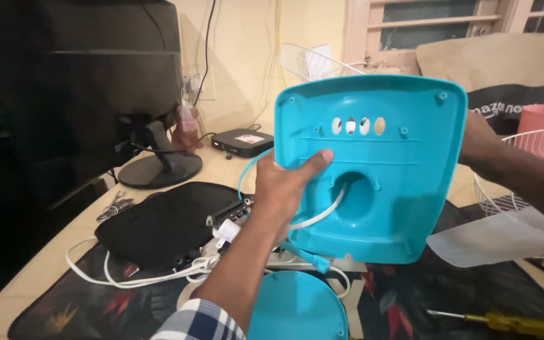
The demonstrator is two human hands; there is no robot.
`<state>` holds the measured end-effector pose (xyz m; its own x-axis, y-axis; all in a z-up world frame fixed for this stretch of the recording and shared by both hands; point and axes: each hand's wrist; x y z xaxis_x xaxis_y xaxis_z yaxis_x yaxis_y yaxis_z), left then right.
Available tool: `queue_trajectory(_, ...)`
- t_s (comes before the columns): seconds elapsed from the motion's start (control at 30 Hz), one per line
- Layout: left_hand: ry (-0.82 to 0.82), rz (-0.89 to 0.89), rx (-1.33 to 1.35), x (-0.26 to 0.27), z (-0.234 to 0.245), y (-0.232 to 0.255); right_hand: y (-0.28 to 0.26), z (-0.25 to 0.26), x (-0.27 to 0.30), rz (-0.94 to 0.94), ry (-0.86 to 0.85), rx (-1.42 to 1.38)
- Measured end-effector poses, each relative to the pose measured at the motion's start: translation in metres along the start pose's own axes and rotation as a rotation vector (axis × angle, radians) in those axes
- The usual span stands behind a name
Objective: The person disassembles a small blue table fan by removing the front grille and fan blades. They then open the rear housing and use a screwdriver to adjust the internal wiring and switch assembly.
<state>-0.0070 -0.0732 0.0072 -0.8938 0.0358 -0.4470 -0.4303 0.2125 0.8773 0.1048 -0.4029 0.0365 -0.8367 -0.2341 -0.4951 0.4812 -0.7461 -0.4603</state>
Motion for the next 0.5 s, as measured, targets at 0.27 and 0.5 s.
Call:
queue_trajectory(0.27, 0.013, -0.026, -0.063, 0.001, -0.01, 0.006, 0.027, -0.005, 0.002, -0.211, 0.012, 0.128)
queue_trajectory(0.5, 0.041, 0.072, -0.097, 0.004, -0.021, 0.019, 0.041, 0.002, 0.008, -0.11, -0.046, 0.326)
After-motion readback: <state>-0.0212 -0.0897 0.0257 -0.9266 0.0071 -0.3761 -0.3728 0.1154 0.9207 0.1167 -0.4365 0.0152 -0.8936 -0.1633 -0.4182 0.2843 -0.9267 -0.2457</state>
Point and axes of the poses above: each hand's wrist, its own x-axis away from the middle knuckle, its own z-axis out of the back of the hand, y = z × x, and after that the axes turned 4 degrees about -y, right-handed
